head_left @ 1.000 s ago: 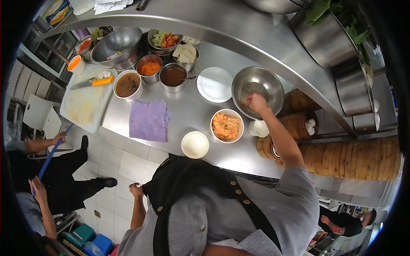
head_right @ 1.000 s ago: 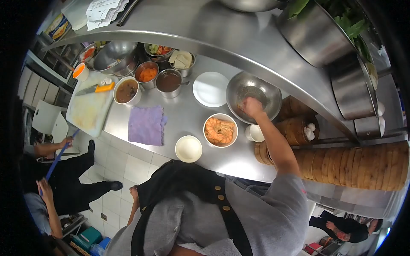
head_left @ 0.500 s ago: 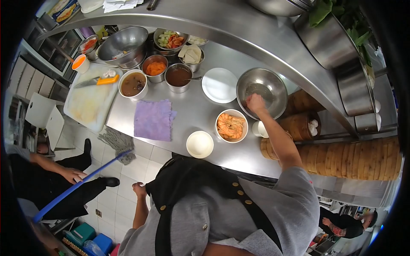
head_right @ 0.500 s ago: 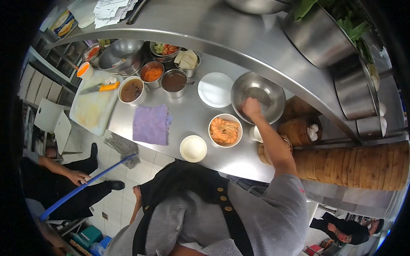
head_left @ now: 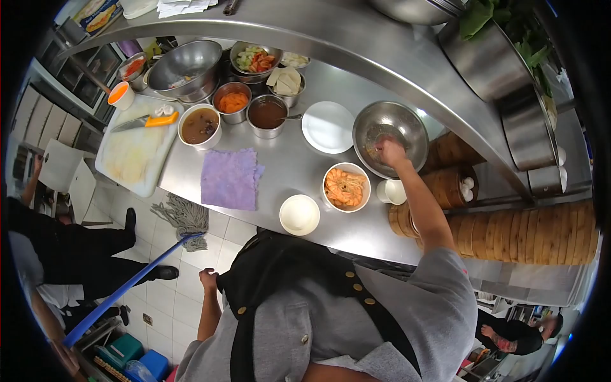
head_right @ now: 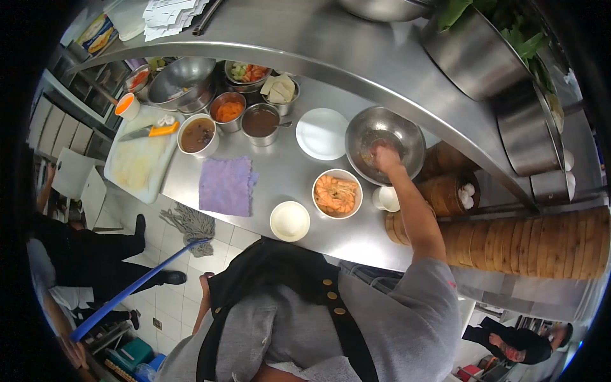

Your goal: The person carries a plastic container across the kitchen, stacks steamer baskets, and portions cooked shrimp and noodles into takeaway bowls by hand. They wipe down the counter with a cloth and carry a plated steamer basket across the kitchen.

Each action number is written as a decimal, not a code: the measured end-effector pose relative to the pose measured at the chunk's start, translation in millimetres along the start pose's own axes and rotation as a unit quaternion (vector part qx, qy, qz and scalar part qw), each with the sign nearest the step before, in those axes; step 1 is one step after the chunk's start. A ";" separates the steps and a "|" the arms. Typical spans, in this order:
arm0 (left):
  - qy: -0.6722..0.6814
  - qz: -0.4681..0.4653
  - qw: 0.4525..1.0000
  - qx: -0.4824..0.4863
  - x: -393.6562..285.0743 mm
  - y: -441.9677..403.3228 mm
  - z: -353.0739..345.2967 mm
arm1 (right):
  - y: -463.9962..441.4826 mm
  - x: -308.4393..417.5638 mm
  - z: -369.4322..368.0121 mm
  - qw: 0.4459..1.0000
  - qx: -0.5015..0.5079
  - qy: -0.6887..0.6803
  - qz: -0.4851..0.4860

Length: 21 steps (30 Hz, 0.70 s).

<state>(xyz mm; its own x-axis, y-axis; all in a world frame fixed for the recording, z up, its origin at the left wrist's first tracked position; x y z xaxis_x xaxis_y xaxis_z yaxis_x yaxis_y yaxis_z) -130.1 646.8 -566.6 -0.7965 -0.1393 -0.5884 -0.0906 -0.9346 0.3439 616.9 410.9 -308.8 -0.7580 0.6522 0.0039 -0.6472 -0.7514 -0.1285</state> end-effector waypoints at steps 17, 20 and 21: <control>-0.124 0.010 0.991 -0.043 -17.4 16.6 5.3 | 4.4 28.3 -2.0 0.985 0.035 0.085 0.147; -0.143 0.011 0.989 -0.043 -38.4 23.9 12.8 | -1.7 24.2 -3.9 0.989 0.055 0.061 0.122; -0.127 0.027 0.990 -0.053 -41.8 25.4 13.8 | -1.8 30.0 2.6 0.992 0.049 0.051 0.109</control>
<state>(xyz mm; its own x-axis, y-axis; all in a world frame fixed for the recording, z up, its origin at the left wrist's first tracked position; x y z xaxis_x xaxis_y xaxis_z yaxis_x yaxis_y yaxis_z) -107.3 633.4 -523.1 -0.9246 -0.1159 -0.3630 0.0093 -0.9592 0.2827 595.1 431.6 -305.8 -0.8717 0.4767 -0.1136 -0.4780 -0.8782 -0.0176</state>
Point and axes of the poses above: each hand's wrist, its own y-axis away from the middle knuckle, its own z-axis out of the back of the hand, x = y × z, the point moved 4 cm from there along -y, towards the middle knuckle, and after that the axes turned 15 degrees about -x, right-handed, at the moved point
